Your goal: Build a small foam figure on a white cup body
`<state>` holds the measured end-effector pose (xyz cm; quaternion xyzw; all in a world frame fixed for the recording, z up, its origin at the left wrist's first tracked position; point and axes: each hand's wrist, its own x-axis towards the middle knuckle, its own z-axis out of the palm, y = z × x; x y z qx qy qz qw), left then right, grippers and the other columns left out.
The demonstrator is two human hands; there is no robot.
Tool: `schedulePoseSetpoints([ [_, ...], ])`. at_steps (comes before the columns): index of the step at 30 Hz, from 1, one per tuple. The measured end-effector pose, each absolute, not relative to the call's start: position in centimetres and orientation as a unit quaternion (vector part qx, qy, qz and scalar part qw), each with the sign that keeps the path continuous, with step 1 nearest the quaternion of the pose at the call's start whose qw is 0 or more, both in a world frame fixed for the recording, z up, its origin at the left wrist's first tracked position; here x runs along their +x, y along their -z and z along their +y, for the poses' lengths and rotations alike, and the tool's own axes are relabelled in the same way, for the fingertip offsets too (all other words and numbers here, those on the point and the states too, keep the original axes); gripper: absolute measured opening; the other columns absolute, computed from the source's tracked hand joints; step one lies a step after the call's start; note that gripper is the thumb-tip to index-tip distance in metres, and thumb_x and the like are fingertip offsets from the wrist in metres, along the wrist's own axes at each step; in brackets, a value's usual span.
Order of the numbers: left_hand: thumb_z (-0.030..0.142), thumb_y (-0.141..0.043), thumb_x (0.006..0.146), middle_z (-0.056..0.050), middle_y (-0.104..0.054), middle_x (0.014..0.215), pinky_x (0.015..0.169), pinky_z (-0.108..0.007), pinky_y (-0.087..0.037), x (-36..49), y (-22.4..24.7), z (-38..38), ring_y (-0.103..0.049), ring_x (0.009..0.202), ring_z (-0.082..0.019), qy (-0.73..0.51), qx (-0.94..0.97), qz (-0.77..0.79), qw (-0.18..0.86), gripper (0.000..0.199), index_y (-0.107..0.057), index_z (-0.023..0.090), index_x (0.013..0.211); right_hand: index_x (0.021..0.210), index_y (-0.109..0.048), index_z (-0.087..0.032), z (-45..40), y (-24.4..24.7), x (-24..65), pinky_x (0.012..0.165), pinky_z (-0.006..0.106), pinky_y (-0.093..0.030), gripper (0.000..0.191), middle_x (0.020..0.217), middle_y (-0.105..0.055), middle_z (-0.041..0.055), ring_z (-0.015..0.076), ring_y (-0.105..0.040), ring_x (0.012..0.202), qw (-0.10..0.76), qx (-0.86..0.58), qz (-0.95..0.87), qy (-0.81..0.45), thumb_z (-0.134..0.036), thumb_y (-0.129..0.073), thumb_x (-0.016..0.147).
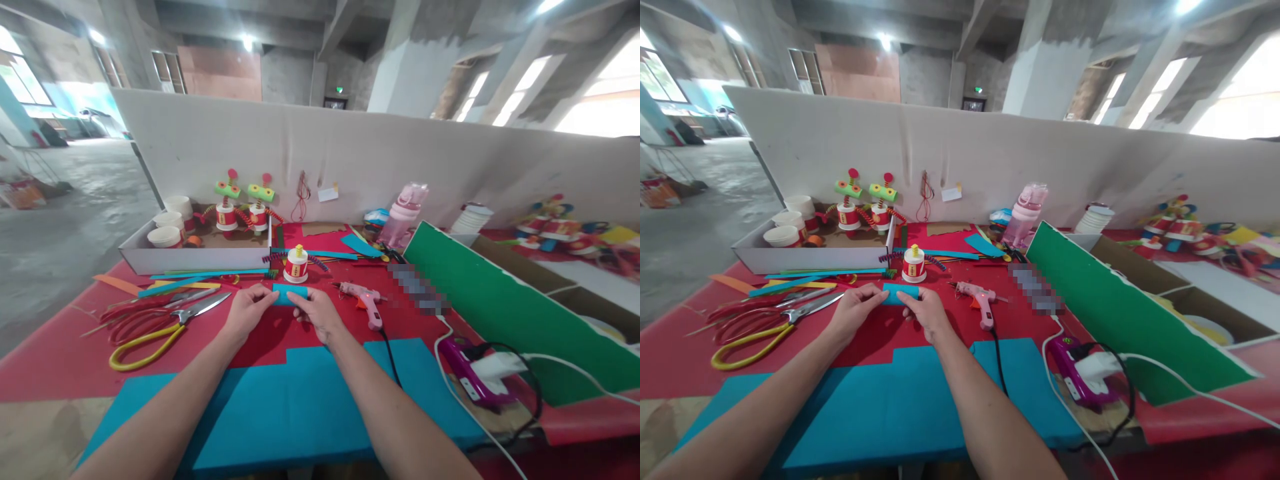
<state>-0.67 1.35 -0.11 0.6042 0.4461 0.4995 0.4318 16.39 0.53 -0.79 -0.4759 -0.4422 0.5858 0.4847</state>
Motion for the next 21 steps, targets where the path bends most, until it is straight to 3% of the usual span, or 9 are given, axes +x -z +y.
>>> schedulePoseSetpoints([
  [6, 0.048, -0.074, 0.067, 0.0, -0.057, 0.06, 0.059, -0.025, -0.036, -0.8, 0.1, 1.4, -0.046, 0.06, -0.012, -0.497, 0.582, 0.456, 0.455, 0.035, -0.065, 0.016, 0.059, 0.077, -0.065, -0.015, 0.8, 1.3, 16.7, 0.051, 0.021, -0.045, 0.039, 0.052, -0.061, -0.0023, 0.0085, -0.054, 0.047, 0.478, -0.457, -0.474, -0.581, -0.047, -0.079, 0.062],
  [13, 0.05, -0.075, 0.067, -0.001, -0.06, 0.061, 0.059, -0.025, -0.039, -0.9, -0.4, 1.3, -0.049, 0.061, -0.013, -0.496, 0.56, 0.453, 0.484, 0.036, -0.066, 0.015, 0.061, 0.078, -0.065, -0.015, 0.7, 0.5, 17.3, 0.06, 0.022, -0.048, 0.042, 0.06, -0.065, -0.0011, 0.009, -0.058, 0.054, 0.461, -0.392, -0.442, -0.662, -0.044, -0.084, 0.055],
  [17, 0.05, -0.074, 0.068, 0.0, -0.059, 0.061, 0.059, -0.024, -0.039, -0.7, -0.3, 1.2, -0.049, 0.06, -0.012, -0.494, 0.574, 0.453, 0.47, 0.036, -0.067, 0.016, 0.061, 0.078, -0.064, -0.016, 0.5, 0.4, 16.6, 0.05, 0.02, -0.043, 0.044, 0.054, -0.06, -0.0027, 0.0083, -0.054, 0.049, 0.472, -0.437, -0.425, -0.636, -0.053, -0.079, 0.061],
  [21, 0.049, -0.073, 0.069, 0.001, -0.056, 0.059, 0.057, -0.024, -0.036, -0.5, 0.2, 1.3, -0.047, 0.059, -0.012, -0.486, 0.6, 0.45, 0.448, 0.035, -0.065, 0.016, 0.059, 0.071, -0.062, -0.016, 0.6, 1.0, 16.1, 0.044, 0.02, -0.038, 0.038, 0.049, -0.055, -0.0048, 0.0076, -0.048, 0.043, 0.497, -0.499, -0.449, -0.551, -0.049, -0.08, 0.062],
])
